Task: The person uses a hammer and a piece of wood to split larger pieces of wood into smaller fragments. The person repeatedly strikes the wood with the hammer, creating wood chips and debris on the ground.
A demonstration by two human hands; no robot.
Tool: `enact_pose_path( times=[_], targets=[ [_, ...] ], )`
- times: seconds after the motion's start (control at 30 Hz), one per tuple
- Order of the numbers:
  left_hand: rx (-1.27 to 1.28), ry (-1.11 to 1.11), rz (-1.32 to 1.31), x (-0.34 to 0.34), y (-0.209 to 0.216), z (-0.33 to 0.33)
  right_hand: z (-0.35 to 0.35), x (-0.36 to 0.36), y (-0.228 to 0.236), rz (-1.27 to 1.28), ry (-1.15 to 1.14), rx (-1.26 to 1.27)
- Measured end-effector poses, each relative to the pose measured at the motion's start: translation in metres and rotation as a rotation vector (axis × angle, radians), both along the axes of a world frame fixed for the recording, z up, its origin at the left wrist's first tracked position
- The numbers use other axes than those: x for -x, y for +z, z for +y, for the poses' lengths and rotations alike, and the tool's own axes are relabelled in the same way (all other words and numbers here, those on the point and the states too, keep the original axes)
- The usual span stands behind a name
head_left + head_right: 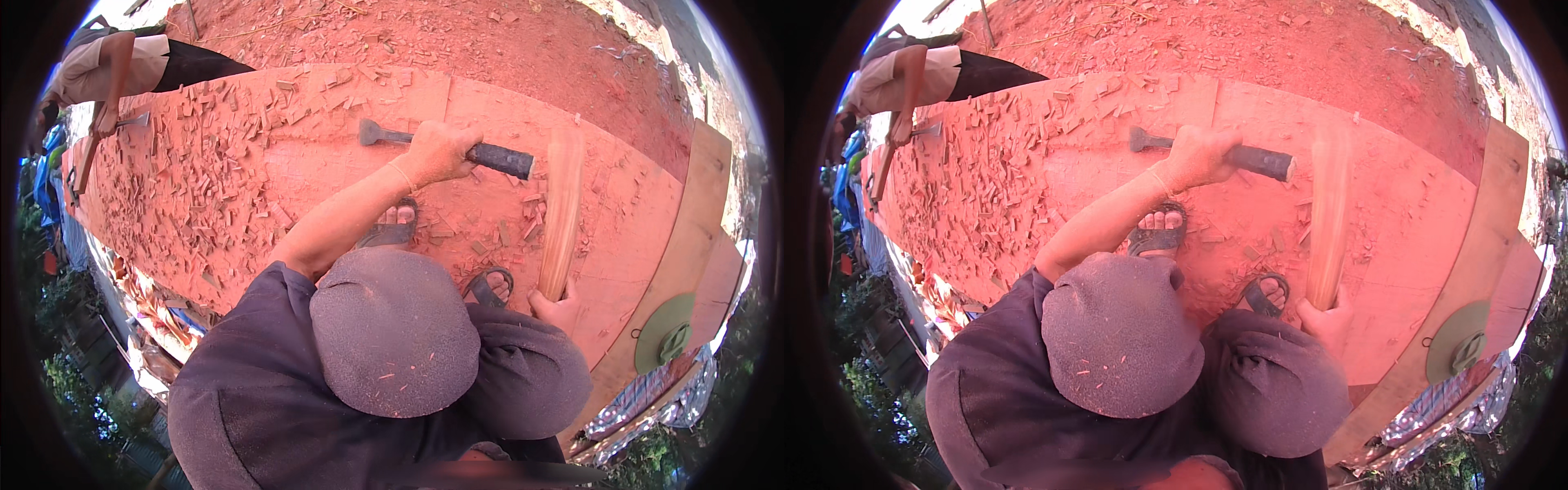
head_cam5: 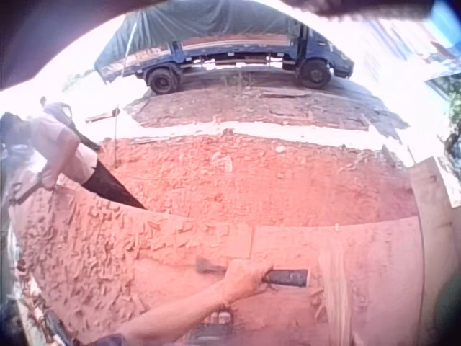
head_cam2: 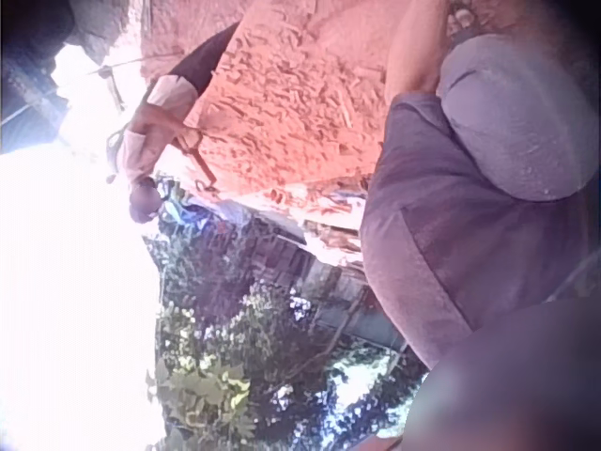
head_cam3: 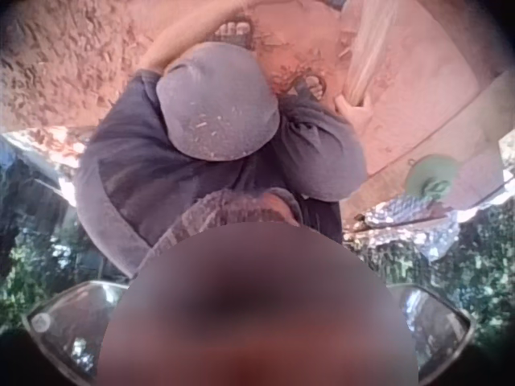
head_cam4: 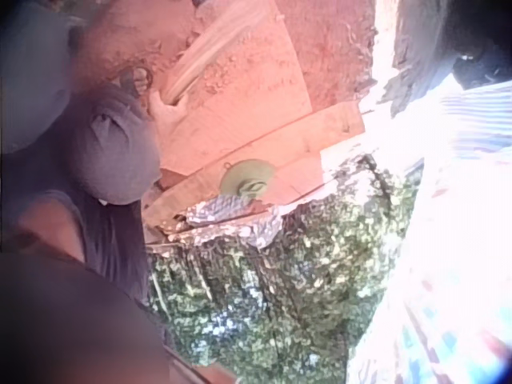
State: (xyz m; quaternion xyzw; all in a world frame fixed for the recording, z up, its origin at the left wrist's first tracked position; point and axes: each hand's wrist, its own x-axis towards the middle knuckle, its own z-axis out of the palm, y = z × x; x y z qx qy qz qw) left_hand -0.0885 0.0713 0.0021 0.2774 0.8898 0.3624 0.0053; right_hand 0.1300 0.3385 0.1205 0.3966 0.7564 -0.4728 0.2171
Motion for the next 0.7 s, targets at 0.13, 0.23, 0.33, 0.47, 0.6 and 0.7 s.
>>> enact_pose_path(
  times=[0.13,0.23,0.33,0.47,0.6,0.7],
  targets=[
    [-0.182,-0.018,0.052,-0.009,0.011,0.045,0.045,0.007,0.062,0.358,-0.200,0.106],
    [-0.239,-0.046,0.042,-0.002,0.014,0.070,0.089,0.014,0.108,0.695,-0.258,-0.043],
    [-0.210,-0.032,0.036,0.003,0.013,0.074,0.116,0.035,0.151,0.986,-0.286,0.013],
    [-0.244,-0.026,0.035,0.000,0.010,0.070,0.066,0.082,0.151,1.250,-0.535,0.142],
    [-0.187,-0.002,0.024,-0.001,0.009,0.071,-0.022,0.072,0.056,0.600,-0.162,-0.164],
    [-0.181,-0.038,0.058,0.005,0.009,0.071,0.004,0.037,0.018,0.402,0.083,-0.351]
  ],
)
